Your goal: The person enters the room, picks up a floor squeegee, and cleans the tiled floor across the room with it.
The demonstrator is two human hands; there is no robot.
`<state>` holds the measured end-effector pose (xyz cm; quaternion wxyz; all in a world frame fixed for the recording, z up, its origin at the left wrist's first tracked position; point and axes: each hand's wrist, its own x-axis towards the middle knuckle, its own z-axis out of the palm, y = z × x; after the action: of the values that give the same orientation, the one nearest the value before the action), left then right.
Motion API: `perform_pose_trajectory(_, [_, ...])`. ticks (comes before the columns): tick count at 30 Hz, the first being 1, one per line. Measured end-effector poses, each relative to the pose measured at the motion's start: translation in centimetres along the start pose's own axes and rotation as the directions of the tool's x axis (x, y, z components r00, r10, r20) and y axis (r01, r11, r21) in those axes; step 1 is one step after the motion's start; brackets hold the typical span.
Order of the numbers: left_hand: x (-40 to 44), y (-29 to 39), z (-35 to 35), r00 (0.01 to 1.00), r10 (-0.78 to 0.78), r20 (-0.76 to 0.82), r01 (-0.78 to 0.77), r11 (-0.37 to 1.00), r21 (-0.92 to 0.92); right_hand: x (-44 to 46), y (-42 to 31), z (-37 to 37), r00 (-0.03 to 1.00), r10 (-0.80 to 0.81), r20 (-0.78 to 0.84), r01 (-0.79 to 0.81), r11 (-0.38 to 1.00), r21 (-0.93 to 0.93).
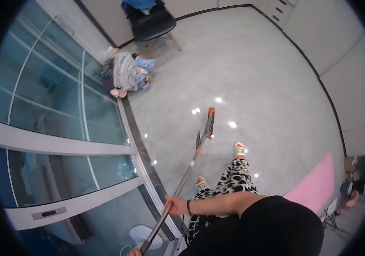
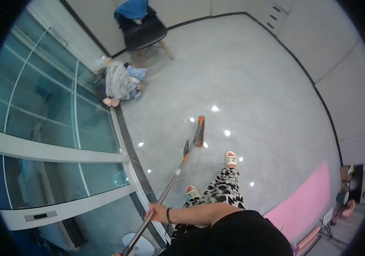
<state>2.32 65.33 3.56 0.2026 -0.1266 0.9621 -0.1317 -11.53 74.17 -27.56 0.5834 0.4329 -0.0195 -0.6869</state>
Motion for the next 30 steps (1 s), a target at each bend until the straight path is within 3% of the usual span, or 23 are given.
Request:
perform_pose_trajectory(2, [3.2, 1.2, 0.4, 0.989, 0.108, -0.099, -0.111, 0.993, -0.031, -2.5, -5.0, 1.5, 0.99, -0.142, 0.012, 0.142, 0.99, -0.004])
perform_pose_trajectory(4, [7.5, 3.4, -1.4, 0.966, 0.219, -0.136, -0.252, 0.91, -0.329, -4.4, -8.5, 2.0, 0.911, -0.403, -0.092, 0.378, 0.903, -0.204])
perform_pose_trajectory(5, [8.7, 4.4, 0.0, 0.949, 0.272, -0.158, -0.314, 0.846, -0.431, -6.7, -9.4, 3.0, 0.9, -0.427, -0.091, 0.404, 0.893, -0.201])
perform_pose_trajectory(6, [10.0, 5.7, 1.6, 0.933, 0.313, -0.18, -0.36, 0.77, -0.527, -9.5, -9.6, 4.4, 0.869, -0.478, -0.126, 0.406, 0.835, -0.371])
perform_pose_trajectory(7, [11.4, 7.6, 1.0, 0.914, 0.363, -0.181, -0.405, 0.79, -0.461, -11.6, -9.1, 5.2, 0.836, -0.528, -0.148, 0.383, 0.755, -0.532])
perform_pose_trajectory(8, [12.9, 9.6, 0.4, 0.894, 0.408, -0.186, -0.449, 0.804, -0.39, -12.8, -8.4, 5.1, 0.829, -0.542, -0.136, 0.397, 0.743, -0.539])
perform_pose_trajectory(10, [15.9, 13.1, 1.5, 0.801, 0.506, -0.322, -0.595, 0.733, -0.329, -16.3, -7.8, 5.0, 0.793, -0.609, -0.014, 0.293, 0.401, -0.868])
perform_pose_trajectory(12, [17.3, 15.4, 1.4, 0.793, 0.507, -0.338, -0.6, 0.747, -0.286, -22.1, -4.8, 6.5, 0.795, -0.57, 0.209, 0.261, 0.01, -0.965])
perform_pose_trajectory(14, [18.5, 15.9, 0.3, 0.786, 0.507, -0.355, -0.601, 0.761, -0.244, -29.1, -1.6, 9.2, 0.774, -0.342, 0.533, 0.366, -0.446, -0.817])
perform_pose_trajectory(15, [18.7, 15.5, 0.1, 0.788, 0.511, -0.344, -0.602, 0.757, -0.255, -32.5, 0.4, 10.9, 0.803, -0.291, 0.521, 0.391, -0.403, -0.828])
perform_pose_trajectory(16, [19.0, 15.3, -0.1, 0.787, 0.52, -0.333, -0.607, 0.751, -0.261, -34.6, 1.0, 11.8, 0.799, -0.163, 0.578, 0.415, -0.546, -0.728])
perform_pose_trajectory(17, [19.4, 15.1, -0.3, 0.793, 0.506, -0.339, -0.595, 0.761, -0.258, -35.5, 1.5, 12.0, 0.83, -0.052, 0.556, 0.452, -0.523, -0.723])
perform_pose_trajectory(19, [20.2, 14.8, -0.7, 0.773, 0.542, -0.33, -0.624, 0.743, -0.241, -35.8, 3.0, 11.6, 0.792, 0.092, 0.603, 0.592, -0.355, -0.724])
perform_pose_trajectory(23, [20.5, 15.0, -2.8, 0.763, 0.572, -0.301, -0.644, 0.716, -0.269, -37.5, 2.2, 11.5, 0.873, 0.121, 0.472, 0.482, -0.351, -0.802])
perform_pose_trajectory(25, [20.3, 15.3, -2.4, 0.765, 0.577, -0.286, -0.643, 0.717, -0.271, -37.9, 1.9, 10.4, 0.935, 0.045, 0.353, 0.351, -0.279, -0.894])
perform_pose_trajectory(29, [18.9, 15.5, -0.8, 0.827, 0.504, -0.249, -0.562, 0.728, -0.394, -38.8, 1.7, 10.7, 0.919, 0.054, 0.39, 0.393, -0.113, -0.912])
perform_pose_trajectory(30, [19.0, 15.5, 0.1, 0.814, 0.532, -0.234, -0.58, 0.712, -0.395, -38.4, 1.8, 12.1, 0.902, 0.092, 0.423, 0.432, -0.254, -0.865])
